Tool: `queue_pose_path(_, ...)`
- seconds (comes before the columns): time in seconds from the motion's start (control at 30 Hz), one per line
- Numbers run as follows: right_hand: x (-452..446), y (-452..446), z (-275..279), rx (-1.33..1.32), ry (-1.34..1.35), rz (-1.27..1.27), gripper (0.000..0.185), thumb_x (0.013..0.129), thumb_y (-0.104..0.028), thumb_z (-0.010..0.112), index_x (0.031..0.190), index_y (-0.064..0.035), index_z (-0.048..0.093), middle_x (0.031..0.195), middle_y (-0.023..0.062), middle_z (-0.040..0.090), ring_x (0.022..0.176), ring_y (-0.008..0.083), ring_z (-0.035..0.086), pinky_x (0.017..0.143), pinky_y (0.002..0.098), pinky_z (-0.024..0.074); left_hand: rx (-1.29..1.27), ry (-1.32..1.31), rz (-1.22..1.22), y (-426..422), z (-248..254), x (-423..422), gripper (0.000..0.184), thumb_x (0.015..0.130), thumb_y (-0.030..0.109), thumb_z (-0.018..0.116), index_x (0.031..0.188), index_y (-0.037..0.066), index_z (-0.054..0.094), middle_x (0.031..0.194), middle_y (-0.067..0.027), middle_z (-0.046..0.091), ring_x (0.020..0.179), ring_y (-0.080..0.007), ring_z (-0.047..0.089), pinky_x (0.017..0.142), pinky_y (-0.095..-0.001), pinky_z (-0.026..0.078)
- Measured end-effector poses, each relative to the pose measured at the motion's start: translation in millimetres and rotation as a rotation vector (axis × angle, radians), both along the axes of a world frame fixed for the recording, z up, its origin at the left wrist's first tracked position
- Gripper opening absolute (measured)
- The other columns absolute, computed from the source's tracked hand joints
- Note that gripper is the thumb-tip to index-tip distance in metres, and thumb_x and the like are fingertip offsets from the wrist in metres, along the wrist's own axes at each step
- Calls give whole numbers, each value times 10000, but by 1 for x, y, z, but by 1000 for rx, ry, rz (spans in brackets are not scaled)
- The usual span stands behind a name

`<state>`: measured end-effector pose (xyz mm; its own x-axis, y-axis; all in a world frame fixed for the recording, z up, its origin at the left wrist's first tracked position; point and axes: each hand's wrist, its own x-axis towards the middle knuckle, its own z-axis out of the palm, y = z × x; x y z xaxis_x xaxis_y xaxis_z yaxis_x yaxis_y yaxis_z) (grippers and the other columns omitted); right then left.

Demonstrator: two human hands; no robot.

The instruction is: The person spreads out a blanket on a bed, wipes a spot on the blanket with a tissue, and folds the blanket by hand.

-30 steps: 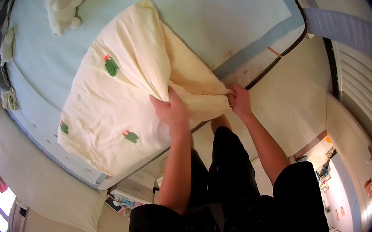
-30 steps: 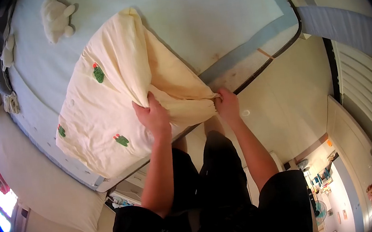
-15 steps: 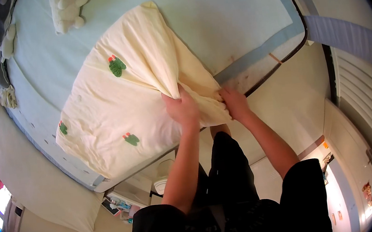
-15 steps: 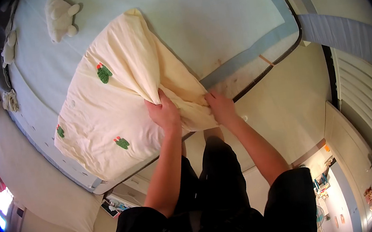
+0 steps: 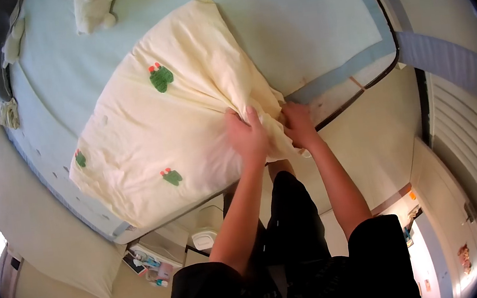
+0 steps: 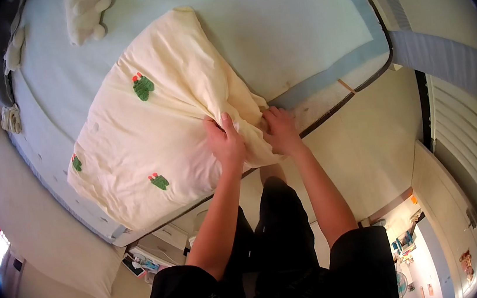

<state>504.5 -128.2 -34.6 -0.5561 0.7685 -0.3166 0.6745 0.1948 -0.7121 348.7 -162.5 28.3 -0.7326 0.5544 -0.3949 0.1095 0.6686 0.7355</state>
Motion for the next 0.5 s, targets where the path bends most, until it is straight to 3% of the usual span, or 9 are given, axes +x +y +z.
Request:
queue_pose_path(0.1,-11,0,-2,-268,-309,138,204,894,-173,677,1027,-28,621,996,183,678,890,417,653,743,483,522,-32,-199,-23,-11,-1,-8,281,1036,251,551,1186,16,587,1050,-183,648,967,-340,636,864,-412,497)
queue_pose_path(0.2,16,9,-23,-244,-233,66,197,937,-181,675,996,-8,598,947,197,703,789,438,660,683,492,512,-10,-94,-163,-27,-14,-15,291,1031,182,542,1257,7,598,1150,-195,612,1070,-346,607,906,-399,492)
queue_pose_path(0.3,15,22,-21,-247,-148,-92,195,970,-182,670,1011,1,618,921,177,702,705,378,668,643,445,508,91,-107,-266,-55,-8,-31,303,1027,113,561,1314,40,627,1220,-139,593,1073,-269,591,959,-362,470)
queue_pose_path(0.4,11,21,-4,-345,43,-260,234,1003,-240,660,1062,-14,661,911,143,702,721,288,680,652,392,511,80,219,-346,-87,4,-54,372,958,27,612,1326,52,658,1256,-165,593,1173,-316,558,1039,-379,445)
queue_pose_path(0.5,14,17,9,192,158,-342,299,1039,-295,613,1124,-15,674,908,116,696,746,228,669,672,369,515,-211,690,-253,-127,-9,-89,479,955,138,630,1426,66,580,1424,-220,520,1324,-399,455,1066,-451,431)
